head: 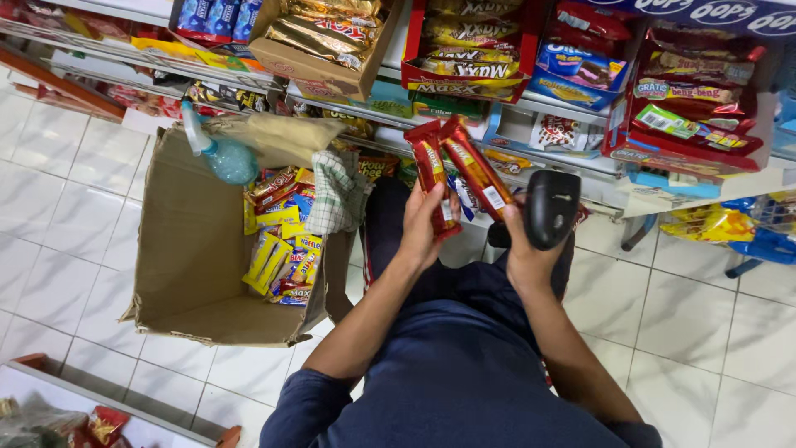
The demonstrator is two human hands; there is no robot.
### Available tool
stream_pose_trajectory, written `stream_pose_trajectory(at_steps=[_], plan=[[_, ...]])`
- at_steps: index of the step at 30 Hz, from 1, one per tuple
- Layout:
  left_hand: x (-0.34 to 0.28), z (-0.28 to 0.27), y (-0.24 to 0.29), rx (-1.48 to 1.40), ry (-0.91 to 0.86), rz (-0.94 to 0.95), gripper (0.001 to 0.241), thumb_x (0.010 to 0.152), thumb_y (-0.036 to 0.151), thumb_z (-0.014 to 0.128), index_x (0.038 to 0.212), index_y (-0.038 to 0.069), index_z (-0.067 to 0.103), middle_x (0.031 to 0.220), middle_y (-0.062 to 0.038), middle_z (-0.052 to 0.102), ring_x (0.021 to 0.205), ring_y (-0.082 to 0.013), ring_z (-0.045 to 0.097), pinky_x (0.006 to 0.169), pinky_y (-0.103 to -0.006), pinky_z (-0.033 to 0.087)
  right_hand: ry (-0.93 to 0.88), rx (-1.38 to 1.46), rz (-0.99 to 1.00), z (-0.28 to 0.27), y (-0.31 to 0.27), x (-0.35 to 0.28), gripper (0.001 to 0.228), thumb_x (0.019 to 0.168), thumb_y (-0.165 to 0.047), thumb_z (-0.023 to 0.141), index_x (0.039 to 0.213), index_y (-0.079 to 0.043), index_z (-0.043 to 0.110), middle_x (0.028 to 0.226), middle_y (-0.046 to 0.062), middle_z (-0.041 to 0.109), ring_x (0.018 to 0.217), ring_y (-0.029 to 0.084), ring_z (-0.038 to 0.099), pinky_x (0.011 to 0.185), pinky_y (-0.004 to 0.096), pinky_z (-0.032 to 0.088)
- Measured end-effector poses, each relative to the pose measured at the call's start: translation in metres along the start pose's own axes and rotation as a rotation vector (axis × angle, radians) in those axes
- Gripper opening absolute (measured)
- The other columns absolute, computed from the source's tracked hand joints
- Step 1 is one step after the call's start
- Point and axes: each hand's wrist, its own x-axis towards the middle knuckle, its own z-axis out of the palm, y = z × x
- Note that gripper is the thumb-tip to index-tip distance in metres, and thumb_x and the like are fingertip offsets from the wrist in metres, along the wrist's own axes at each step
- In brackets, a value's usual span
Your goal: The person picks up snack bars from a cardboard box, scans them with a handheld scanner, and places some items onto a store shelf.
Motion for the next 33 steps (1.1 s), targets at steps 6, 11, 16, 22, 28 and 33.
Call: stream_pose_trajectory(at_steps=[6, 11, 16, 22, 28, 33], plan=[[-0.001, 0.011, 0.018, 0.085, 0.01, -0.125, 0.046, 0.106, 0.035, 0.056, 0.14, 0.005, 0.058, 0.124, -0.006, 0.066, 0.107, -0.017, 0.066, 0.089, -0.0382, 0.057, -0.077, 0.038, 0.011, 0.018, -0.002, 0.003, 0.038, 0.094, -0.001, 0.077, 0.127, -0.005, 0.058, 0.114, 0.003, 0.065, 0.104, 0.01, 0.064, 0.094, 0.027, 0.054], [0.009, 0.005, 0.017, 0.096, -0.003, -0.072, 0.044, 0.107, 0.029, 0.062, 0.142, 0.002, 0.06, 0.133, -0.01, 0.065, 0.12, -0.0202, 0.063, 0.105, -0.0387, 0.053, -0.192, -0.119, 0.003, 0.018, -0.008, 0.018, 0.031, 0.097, -0.003, 0.077, 0.125, -0.002, 0.063, 0.115, 0.004, 0.069, 0.104, 0.01, 0.066, 0.095, 0.026, 0.055], [0.016, 0.01, 0.013, 0.041, 0.139, 0.073, 0.044, 0.103, 0.023, 0.069, 0.142, 0.004, 0.061, 0.133, -0.009, 0.065, 0.12, -0.0202, 0.062, 0.104, -0.0411, 0.051, -0.081, 0.009, 0.023, 0.02, -0.004, 0.016, 0.04, 0.091, -0.003, 0.08, 0.126, -0.002, 0.062, 0.111, 0.002, 0.067, 0.098, 0.01, 0.066, 0.09, 0.026, 0.055], [0.015, 0.027, 0.01, 0.094, 0.219, 0.062, 0.033, 0.099, 0.013, 0.07, 0.131, 0.005, 0.064, 0.126, -0.009, 0.068, 0.115, -0.0218, 0.067, 0.102, -0.0455, 0.057, -0.034, -0.019, 0.02, 0.033, -0.002, 0.008, 0.04, 0.092, -0.004, 0.081, 0.125, -0.002, 0.06, 0.114, 0.003, 0.066, 0.1, 0.01, 0.065, 0.089, 0.026, 0.055], [0.012, 0.025, 0.01, 0.137, 0.227, -0.022, 0.026, 0.102, 0.011, 0.068, 0.125, -0.001, 0.068, 0.122, -0.012, 0.07, 0.111, -0.0237, 0.068, 0.099, -0.0437, 0.059, -0.066, -0.112, -0.048, 0.032, -0.02, 0.024, 0.041, 0.095, -0.008, 0.08, 0.128, -0.001, 0.058, 0.116, 0.004, 0.067, 0.102, 0.01, 0.066, 0.089, 0.025, 0.055], [0.015, 0.026, 0.005, 0.133, 0.263, 0.017, 0.03, 0.1, 0.011, 0.068, 0.128, 0.001, 0.066, 0.125, -0.01, 0.069, 0.113, -0.021, 0.068, 0.099, -0.0388, 0.058, -0.12, -0.334, -0.037, 0.025, -0.028, 0.026, 0.028, 0.095, -0.008, 0.082, 0.115, 0.001, 0.065, 0.098, 0.005, 0.069, 0.082, 0.011, 0.066, 0.074, 0.026, 0.055]])
